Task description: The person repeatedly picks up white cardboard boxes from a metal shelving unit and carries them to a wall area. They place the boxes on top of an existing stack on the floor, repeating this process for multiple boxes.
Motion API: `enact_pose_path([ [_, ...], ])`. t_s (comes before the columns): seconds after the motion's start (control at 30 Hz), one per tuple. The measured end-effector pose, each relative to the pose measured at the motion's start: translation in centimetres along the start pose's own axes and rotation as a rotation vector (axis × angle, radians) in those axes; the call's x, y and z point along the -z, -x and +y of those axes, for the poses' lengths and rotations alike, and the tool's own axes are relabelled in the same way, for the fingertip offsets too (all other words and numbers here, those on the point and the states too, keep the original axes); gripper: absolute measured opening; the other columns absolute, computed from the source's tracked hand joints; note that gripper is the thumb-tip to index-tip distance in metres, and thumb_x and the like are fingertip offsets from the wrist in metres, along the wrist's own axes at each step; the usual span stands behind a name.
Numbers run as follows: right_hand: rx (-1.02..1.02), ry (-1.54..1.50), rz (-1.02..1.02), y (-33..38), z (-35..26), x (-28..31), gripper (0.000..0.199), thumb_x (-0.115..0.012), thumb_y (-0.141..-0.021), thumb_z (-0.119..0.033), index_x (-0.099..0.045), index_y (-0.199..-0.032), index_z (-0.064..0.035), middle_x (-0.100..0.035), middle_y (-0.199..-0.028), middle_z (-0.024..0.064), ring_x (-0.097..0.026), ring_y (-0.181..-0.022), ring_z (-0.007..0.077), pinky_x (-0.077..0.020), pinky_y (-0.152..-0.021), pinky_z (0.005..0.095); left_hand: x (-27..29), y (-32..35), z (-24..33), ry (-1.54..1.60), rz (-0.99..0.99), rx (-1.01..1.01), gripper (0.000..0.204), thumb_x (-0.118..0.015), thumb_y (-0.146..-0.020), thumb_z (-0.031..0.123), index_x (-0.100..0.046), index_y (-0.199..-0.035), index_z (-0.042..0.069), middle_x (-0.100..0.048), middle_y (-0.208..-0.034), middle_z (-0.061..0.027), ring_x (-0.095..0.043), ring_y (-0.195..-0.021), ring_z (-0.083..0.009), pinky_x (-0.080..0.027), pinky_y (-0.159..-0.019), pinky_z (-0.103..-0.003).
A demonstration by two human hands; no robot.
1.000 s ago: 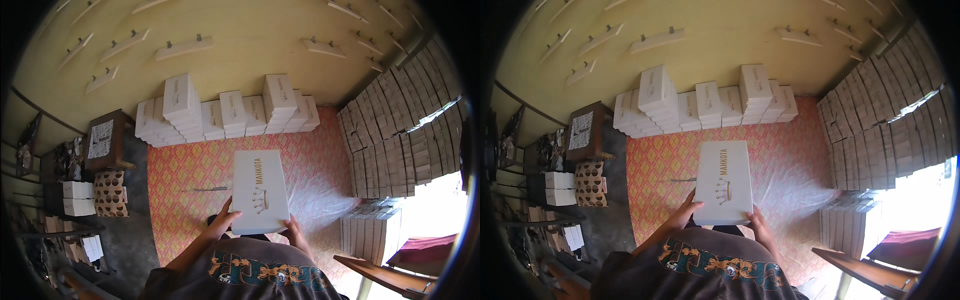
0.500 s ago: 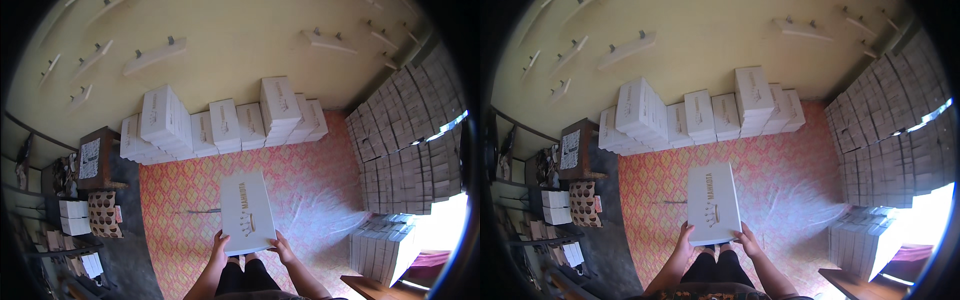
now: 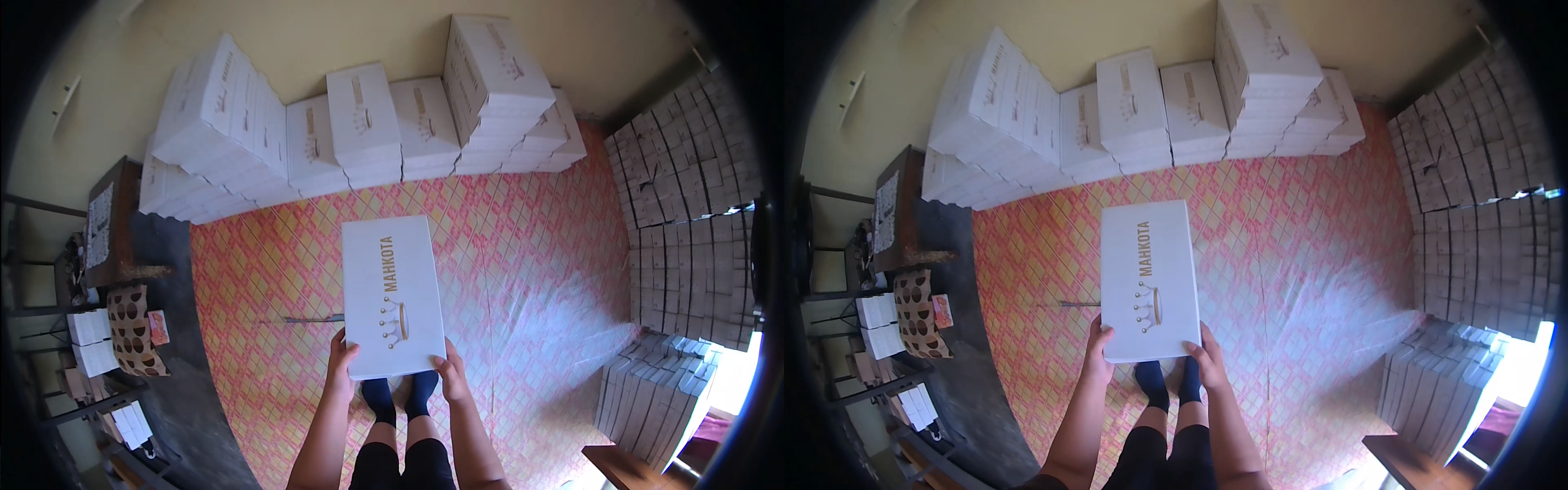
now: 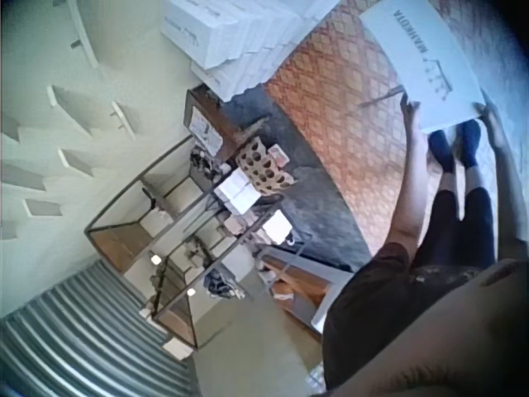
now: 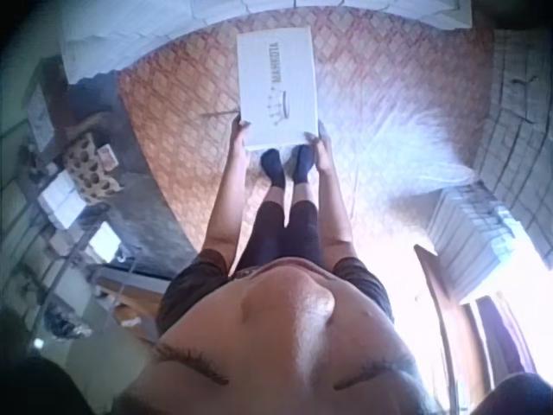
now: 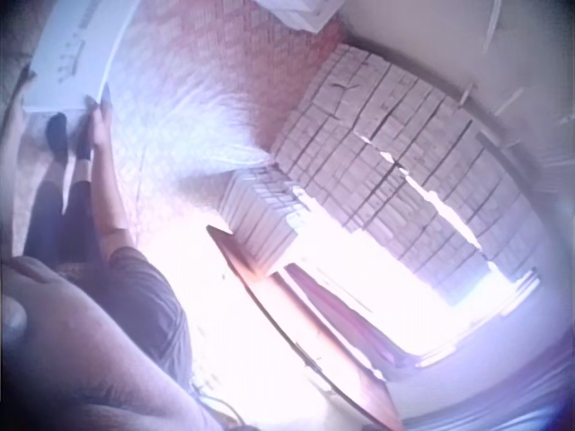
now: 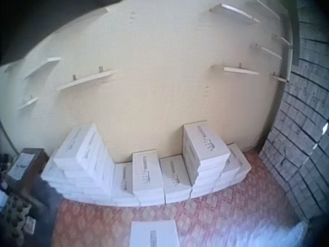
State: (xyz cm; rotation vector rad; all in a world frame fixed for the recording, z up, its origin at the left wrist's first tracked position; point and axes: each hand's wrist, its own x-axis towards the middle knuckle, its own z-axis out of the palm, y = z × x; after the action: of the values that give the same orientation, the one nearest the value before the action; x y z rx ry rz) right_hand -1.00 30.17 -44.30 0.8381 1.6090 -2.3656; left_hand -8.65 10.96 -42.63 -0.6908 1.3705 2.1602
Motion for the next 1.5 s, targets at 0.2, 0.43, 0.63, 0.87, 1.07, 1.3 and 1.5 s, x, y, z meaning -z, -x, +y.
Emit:
enact_pose_path([
  [0.2,0.004,0.054,-0.120,-0.8,3.0,1.4,0.064,-0.052,-0.071,-0.023,-0.035,-0.127,0.0044,-0.046,-0.121,0.0140,-0.039,-0.115,0.0229,-0.0277,-0.098,0.0333,4.4,-0.5,-4.1,-0.071,-0.002,0.006,0.066,-0.061,-0.075,0.022,-0.028,-0.128,0.003,-0.043,-0.122,-0.0149,-0.041,-0.116,-0.0241,-0.031,-0.097,-0.038],
  [0.43,-0.210,0.032,-0.253,-0.8,3.2,0.6,0.071,-0.053,-0.072,-0.025,-0.028,-0.132,0.0026,-0.039,-0.129,0.0143,-0.033,-0.121,0.0249,-0.0223,-0.101,0.0342,6.8,1.3,-5.1,0.002,0.060,0.006,0.066,-0.062,-0.075,0.020,-0.028,-0.128,-0.001,-0.045,-0.121,-0.0157,-0.040,-0.116,-0.0228,-0.028,-0.098,-0.036],
  [0.63,-0.443,0.135,-0.275,-0.8,2.1,-1.6,0.075,-0.056,-0.074,-0.034,-0.023,-0.136,-0.0067,-0.040,-0.126,0.0132,-0.039,-0.115,0.0215,-0.0381,-0.088,0.0350,8.8,2.4,-4.1,0.042,0.091,-0.008,0.068,-0.064,-0.074,0.019,-0.027,-0.128,-0.002,-0.043,-0.123,-0.0152,-0.042,-0.114,-0.0226,-0.031,-0.096,-0.036],
  [0.87,-0.652,0.019,-0.149,0.2,1.3,-4.2,0.080,-0.058,-0.075,-0.047,-0.021,-0.136,-0.0118,-0.047,-0.117,0.0101,-0.051,-0.096,0.0194,-0.0433,-0.075,0.0336,8.5,3.1,-2.4,0.028,0.121,-0.083,0.071,-0.067,-0.071,0.019,-0.029,-0.127,-0.002,-0.042,-0.124,-0.0149,-0.042,-0.115,-0.0239,-0.033,-0.096,-0.037],
  [1.07,-0.497,-0.163,-0.085,1.5,1.4,-2.8,0.068,-0.058,-0.080,-0.038,-0.028,-0.131,-0.0032,-0.044,-0.121,0.0124,-0.046,-0.108,0.0214,-0.0379,-0.088,0.0347,7.0,2.9,-2.1,-0.068,0.065,-0.105,0.072,-0.068,-0.071,0.021,-0.029,-0.127,-0.003,-0.041,-0.124,-0.0140,-0.041,-0.115,-0.0241,-0.032,-0.097,-0.038],
  [1.3,-0.319,-0.166,0.021,2.1,-1.2,2.6,0.057,-0.057,-0.081,-0.031,-0.037,-0.125,0.0002,-0.052,-0.109,0.0094,-0.050,-0.097,0.0176,-0.0412,-0.082,0.0300,-0.7,1.9,-0.7,-0.135,-0.035,-0.018,0.074,-0.067,-0.072,0.022,-0.027,-0.129,-0.001,-0.038,-0.129,-0.0145,-0.036,-0.120,-0.0252,-0.030,-0.099,-0.038],
  [1.5,-0.300,-0.018,-0.002,-2.6,-9.8,6.4,0.058,-0.057,-0.083,-0.033,-0.036,-0.125,0.0018,-0.051,-0.113,0.0120,-0.051,-0.103,0.0210,-0.0409,-0.088,0.0344,-6.5,-3.0,0.1,-0.016,-0.151,0.056,0.069,-0.066,-0.074,0.013,-0.026,-0.130,0.004,-0.041,-0.125,-0.0127,-0.039,-0.118,-0.0236,-0.032,-0.098,-0.038],
])
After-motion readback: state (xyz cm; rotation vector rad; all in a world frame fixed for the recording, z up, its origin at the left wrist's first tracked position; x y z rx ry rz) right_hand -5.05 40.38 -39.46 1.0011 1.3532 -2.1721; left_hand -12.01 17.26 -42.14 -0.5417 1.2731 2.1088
